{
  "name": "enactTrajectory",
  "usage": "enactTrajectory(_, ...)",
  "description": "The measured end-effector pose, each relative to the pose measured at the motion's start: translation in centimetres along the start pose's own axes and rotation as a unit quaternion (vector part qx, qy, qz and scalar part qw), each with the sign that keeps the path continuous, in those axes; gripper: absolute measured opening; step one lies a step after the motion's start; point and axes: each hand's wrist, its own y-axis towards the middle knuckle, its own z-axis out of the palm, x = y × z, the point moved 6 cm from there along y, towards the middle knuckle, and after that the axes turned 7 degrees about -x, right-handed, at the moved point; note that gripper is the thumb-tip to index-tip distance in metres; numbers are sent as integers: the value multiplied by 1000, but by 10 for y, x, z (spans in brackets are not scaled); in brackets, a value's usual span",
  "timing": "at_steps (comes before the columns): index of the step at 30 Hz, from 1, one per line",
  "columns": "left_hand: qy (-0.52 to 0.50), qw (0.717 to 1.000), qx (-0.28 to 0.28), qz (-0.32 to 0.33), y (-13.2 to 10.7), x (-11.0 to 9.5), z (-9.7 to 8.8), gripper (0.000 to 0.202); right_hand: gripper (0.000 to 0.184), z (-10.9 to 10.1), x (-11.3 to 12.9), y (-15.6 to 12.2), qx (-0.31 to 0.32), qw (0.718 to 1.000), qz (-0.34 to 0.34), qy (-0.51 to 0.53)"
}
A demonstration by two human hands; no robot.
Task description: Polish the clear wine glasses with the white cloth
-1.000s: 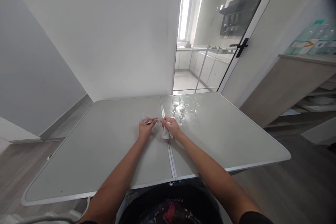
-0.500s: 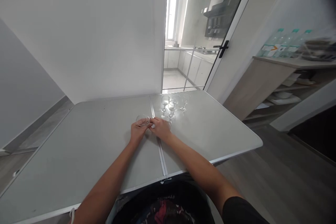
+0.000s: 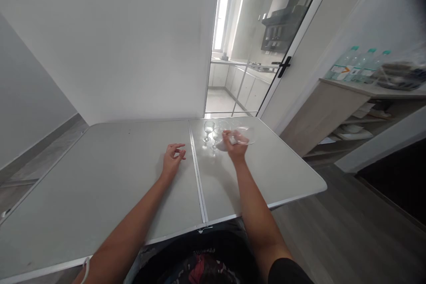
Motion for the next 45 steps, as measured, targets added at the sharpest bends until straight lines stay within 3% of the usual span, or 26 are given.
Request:
enactTrajectory(2,12,1000,-8,-8,1,1,0,37,25,-26,-22,17,-60,996,39,-44)
enactTrajectory(5,26,999,-7,-19,1,5,0,36,25,-39,-57,28,-24,980,117,-158)
enactTrajectory(10,29,999,10,-24,2,13,1,38,25,-25,-98,14,128,921,216,-297)
enactTrajectory(20,59,996,43,-48,0,19,3,40,31,-6,-125,-8,173,885,267,-340)
enactTrajectory(28,39,997,32,-64,-1,16,3,38,40,-6,-131,-8,180,878,266,-354)
enactTrajectory(34,50,993,66,-83,-4,16,6,35,36,-10,-130,-10,209,861,281,-369)
enactTrajectory(37,70,993,83,-55,-5,13,9,35,31,-10,-129,-15,276,837,295,-369)
enactTrajectory(40,135,981,136,11,-11,3,18,34,25,0,-118,-24,379,820,288,-318)
enactTrajectory(43,217,944,237,80,-24,-6,32,35,24,23,-92,-38,470,813,253,-233)
enactTrajectory(45,243,911,310,123,-34,-10,40,34,22,51,-60,-53,537,815,185,-112)
